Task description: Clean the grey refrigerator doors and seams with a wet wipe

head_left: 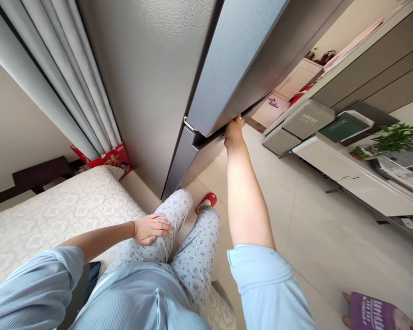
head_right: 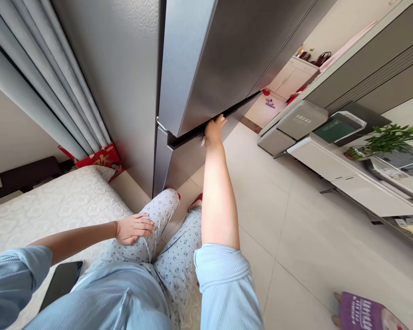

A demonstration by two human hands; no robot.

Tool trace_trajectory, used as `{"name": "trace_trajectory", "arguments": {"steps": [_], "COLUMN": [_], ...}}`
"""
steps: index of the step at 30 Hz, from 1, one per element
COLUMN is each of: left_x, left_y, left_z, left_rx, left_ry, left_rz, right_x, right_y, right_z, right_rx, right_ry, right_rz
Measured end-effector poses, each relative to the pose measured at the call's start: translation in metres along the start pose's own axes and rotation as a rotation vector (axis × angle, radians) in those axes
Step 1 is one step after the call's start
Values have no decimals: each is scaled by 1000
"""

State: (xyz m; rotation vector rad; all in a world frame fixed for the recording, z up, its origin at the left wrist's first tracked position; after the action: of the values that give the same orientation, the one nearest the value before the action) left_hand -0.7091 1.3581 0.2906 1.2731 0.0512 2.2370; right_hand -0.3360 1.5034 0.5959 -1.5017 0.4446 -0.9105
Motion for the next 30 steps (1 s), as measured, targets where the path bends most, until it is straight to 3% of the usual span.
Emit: {"name": "trace_trajectory", "arguments": {"steps": [3,8,12,21,30], "left_x": [4,-5,-10,6,10], "left_y": [1,-1,-3,2,5], "left_z": [2,-1,-4,1,5], "left_rx": [6,-4,11,38,22], "left_ry": [-38,45,-14,-116,-63], "left_rz": [16,15,9,-2,2], "right_x": [-3,-11,-19,-31,-47], "right_y": [-3,-2,-2,-11,6], "right_z": [-15,-30,-45,-106,-159], "right_rx": [25,17,2,34,110], "right_ry": [-7,-6,6,-25,-48], "right_rz": [-5,44,63,92,125]}}
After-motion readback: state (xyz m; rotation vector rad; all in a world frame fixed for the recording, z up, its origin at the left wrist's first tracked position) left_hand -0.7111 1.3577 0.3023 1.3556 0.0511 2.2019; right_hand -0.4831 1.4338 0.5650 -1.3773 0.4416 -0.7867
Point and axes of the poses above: each hand's wrist, its own z-axis towards the middle knuckle, its own x-axis out of the back of the hand, y = z × x, the point moved 2 cm from there along z, towards the middle knuckle, and after that the axes turned 1 degree about -x, right-handed, at the moved point
